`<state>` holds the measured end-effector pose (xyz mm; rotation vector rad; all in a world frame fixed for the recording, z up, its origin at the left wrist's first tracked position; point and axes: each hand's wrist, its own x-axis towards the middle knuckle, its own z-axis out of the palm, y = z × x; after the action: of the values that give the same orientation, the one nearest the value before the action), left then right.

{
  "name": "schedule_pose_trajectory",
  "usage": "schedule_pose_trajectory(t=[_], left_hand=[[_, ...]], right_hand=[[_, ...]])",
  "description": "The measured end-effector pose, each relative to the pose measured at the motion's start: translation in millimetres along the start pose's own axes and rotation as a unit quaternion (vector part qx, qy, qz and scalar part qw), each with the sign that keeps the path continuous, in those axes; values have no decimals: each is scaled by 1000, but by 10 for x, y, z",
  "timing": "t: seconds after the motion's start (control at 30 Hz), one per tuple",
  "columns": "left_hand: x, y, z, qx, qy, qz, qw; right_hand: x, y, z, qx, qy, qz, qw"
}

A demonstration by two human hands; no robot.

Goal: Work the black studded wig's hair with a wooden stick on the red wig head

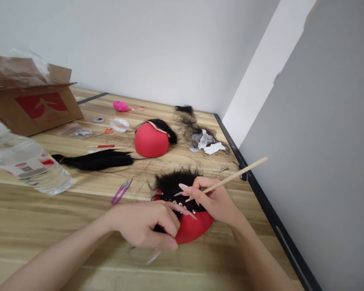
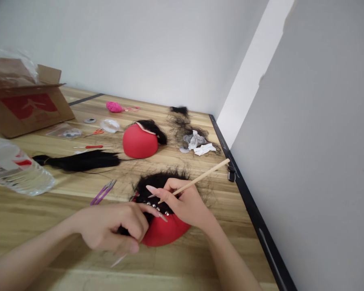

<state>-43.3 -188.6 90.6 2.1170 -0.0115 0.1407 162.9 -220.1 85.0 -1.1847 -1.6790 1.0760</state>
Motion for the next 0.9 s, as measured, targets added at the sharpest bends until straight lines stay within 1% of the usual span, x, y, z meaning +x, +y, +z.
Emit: schedule_pose_trajectory(t=[0.2, 0.37, 0.57, 0.73, 0.9], left_hand=[[9, 15, -1, -4, 0, 1, 1000], [11, 10, 5, -3, 4, 2, 1000], [4, 11, 4, -12, 1, 0, 1000], [-1, -1, 10, -23, 2, -5, 1000], [8, 7, 8, -23, 3, -5, 1000]], right_hand=[[6, -62, -21, -44, -14, -25, 999], [17, -50, -44, -45, -29, -56, 997], [27, -35, -19, -47, -13, -56, 997], [29, -23, -5, -45, -7, -69, 997], [32, -6, -14, -34, -16, -67, 997]])
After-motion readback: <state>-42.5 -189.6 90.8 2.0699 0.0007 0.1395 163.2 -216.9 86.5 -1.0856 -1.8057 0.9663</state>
